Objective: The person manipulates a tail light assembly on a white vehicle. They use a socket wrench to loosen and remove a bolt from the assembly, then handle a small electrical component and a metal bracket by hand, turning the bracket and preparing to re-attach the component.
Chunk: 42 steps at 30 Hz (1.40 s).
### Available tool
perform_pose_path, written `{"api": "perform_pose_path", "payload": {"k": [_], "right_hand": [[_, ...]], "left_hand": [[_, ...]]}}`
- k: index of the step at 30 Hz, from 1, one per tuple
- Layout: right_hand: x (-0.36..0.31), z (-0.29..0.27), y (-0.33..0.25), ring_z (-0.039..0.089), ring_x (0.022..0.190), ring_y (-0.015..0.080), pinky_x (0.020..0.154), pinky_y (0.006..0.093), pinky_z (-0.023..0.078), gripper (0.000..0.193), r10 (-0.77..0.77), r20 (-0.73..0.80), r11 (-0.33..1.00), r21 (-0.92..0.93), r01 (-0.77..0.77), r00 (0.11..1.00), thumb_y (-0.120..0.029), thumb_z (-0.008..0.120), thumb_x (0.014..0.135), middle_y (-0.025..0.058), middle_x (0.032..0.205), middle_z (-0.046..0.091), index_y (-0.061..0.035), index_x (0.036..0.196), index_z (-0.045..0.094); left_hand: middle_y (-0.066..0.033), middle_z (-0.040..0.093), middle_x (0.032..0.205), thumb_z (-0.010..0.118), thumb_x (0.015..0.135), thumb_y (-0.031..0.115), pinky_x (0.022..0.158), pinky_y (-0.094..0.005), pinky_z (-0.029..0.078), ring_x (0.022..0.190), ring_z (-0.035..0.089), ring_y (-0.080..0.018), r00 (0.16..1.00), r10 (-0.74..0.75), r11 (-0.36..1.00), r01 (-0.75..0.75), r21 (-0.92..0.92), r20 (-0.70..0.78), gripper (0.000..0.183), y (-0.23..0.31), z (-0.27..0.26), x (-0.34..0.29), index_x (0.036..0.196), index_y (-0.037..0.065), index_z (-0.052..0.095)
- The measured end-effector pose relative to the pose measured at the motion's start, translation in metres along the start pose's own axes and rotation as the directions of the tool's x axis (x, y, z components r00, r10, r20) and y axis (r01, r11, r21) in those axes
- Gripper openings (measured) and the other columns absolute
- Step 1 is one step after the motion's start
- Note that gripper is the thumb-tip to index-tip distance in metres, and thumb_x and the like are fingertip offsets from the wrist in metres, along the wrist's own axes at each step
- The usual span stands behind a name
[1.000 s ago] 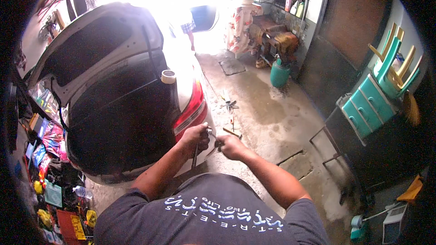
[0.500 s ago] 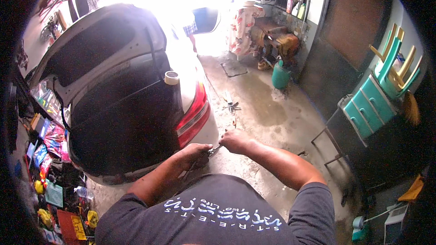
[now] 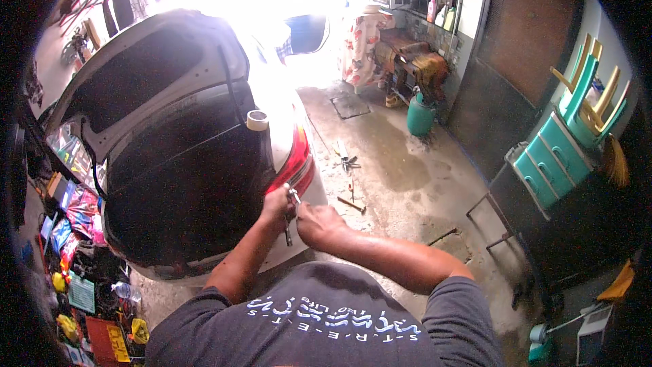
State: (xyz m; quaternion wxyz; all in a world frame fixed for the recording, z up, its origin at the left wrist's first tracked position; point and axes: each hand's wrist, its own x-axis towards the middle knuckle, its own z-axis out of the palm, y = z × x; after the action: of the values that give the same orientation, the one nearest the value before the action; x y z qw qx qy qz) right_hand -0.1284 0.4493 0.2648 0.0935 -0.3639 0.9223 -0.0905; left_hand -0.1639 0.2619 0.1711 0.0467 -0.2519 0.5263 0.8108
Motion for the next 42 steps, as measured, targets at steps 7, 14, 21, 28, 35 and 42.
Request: {"api": "perform_pose_path", "payload": {"k": [7, 14, 21, 28, 35, 42], "right_hand": [[0.036, 0.056, 0.074, 0.071, 0.107, 0.0432, 0.093, 0.0518, 0.055, 0.024, 0.125, -0.067, 0.845, 0.531, -0.071, 0.99, -0.02, 0.058, 0.099, 0.0263, 0.107, 0.073, -0.0042, 0.111, 0.07], [0.033, -0.028, 0.08, 0.076, 0.097, 0.035, 0.084, 0.0483, 0.06, 0.02, -0.172, -0.088, 0.973, -0.169, 0.155, 0.981, -0.013, 0.061, 0.089, 0.0187, 0.1, 0.077, -0.0075, 0.099, 0.076], [0.037, -0.051, 0.074, 0.079, 0.087, 0.0328, 0.077, 0.0443, 0.063, 0.018, -0.177, -0.21, 0.948, -0.298, 0.109, 0.961, -0.011, 0.06, 0.089, 0.0181, 0.089, 0.078, -0.0046, 0.092, 0.077], [0.005, -0.086, 0.015, 0.078, 0.087, 0.0364, 0.078, 0.0468, 0.062, 0.022, -0.135, -0.156, 0.982, -0.154, 0.111, 0.979, -0.012, 0.06, 0.091, 0.0224, 0.093, 0.077, 0.003, 0.105, 0.067], [-0.011, -0.013, -0.005, 0.075, 0.1, 0.0415, 0.087, 0.0498, 0.059, 0.026, 0.083, -0.051, 0.989, 0.129, -0.076, 0.995, -0.011, 0.051, 0.097, 0.0284, 0.101, 0.075, 0.0068, 0.112, 0.062], [0.032, 0.003, 0.073, 0.074, 0.091, 0.0414, 0.083, 0.0514, 0.06, 0.017, -0.007, -0.314, 0.973, 0.215, 0.079, 0.949, -0.016, 0.055, 0.096, 0.0199, 0.096, 0.073, -0.0114, 0.099, 0.072]], "left_hand": [[0.0047, 0.043, 0.059, 0.056, 0.106, 0.041, 0.046, -0.032, 0.028, 0.046, 0.039, -0.0136, 0.931, -0.129, 0.983, 0.165, -0.078, 0.34, 0.034, 0.055, 0.029, -0.069, 0.083, 0.016, 0.059], [0.0047, 0.051, 0.069, 0.062, 0.106, 0.035, 0.048, -0.0297, 0.032, 0.053, 0.045, -0.0106, 0.897, -0.246, 0.919, 0.097, 0.382, 0.366, 0.026, 0.004, 0.037, -0.091, 0.098, 0.011, 0.066], [0.0017, 0.05, 0.068, 0.059, 0.107, 0.035, 0.047, -0.0309, 0.034, 0.053, 0.045, -0.0123, 0.958, -0.056, 0.914, -0.064, 0.401, 0.282, 0.03, -0.008, 0.047, -0.08, 0.099, 0.007, 0.065], [-0.002, 0.052, 0.071, 0.053, 0.107, 0.037, 0.047, -0.0354, 0.036, 0.052, 0.048, -0.017, 0.894, 0.432, 0.778, -0.436, 0.452, 0.119, 0.033, -0.052, -0.019, 0.027, 0.089, 0.011, 0.06], [0.0053, 0.044, 0.059, 0.052, 0.111, 0.036, 0.039, -0.0314, 0.03, 0.041, 0.037, -0.0119, 0.969, 0.073, 0.912, 0.031, -0.409, 0.237, 0.033, 0.047, 0.038, -0.032, 0.085, 0.018, 0.059], [0.0069, 0.036, 0.062, 0.051, 0.111, 0.033, 0.045, -0.0293, 0.027, 0.048, 0.036, -0.0098, 0.892, -0.124, 0.975, 0.192, -0.115, 0.436, 0.026, 0.055, 0.038, -0.083, 0.09, 0.018, 0.052]]}}
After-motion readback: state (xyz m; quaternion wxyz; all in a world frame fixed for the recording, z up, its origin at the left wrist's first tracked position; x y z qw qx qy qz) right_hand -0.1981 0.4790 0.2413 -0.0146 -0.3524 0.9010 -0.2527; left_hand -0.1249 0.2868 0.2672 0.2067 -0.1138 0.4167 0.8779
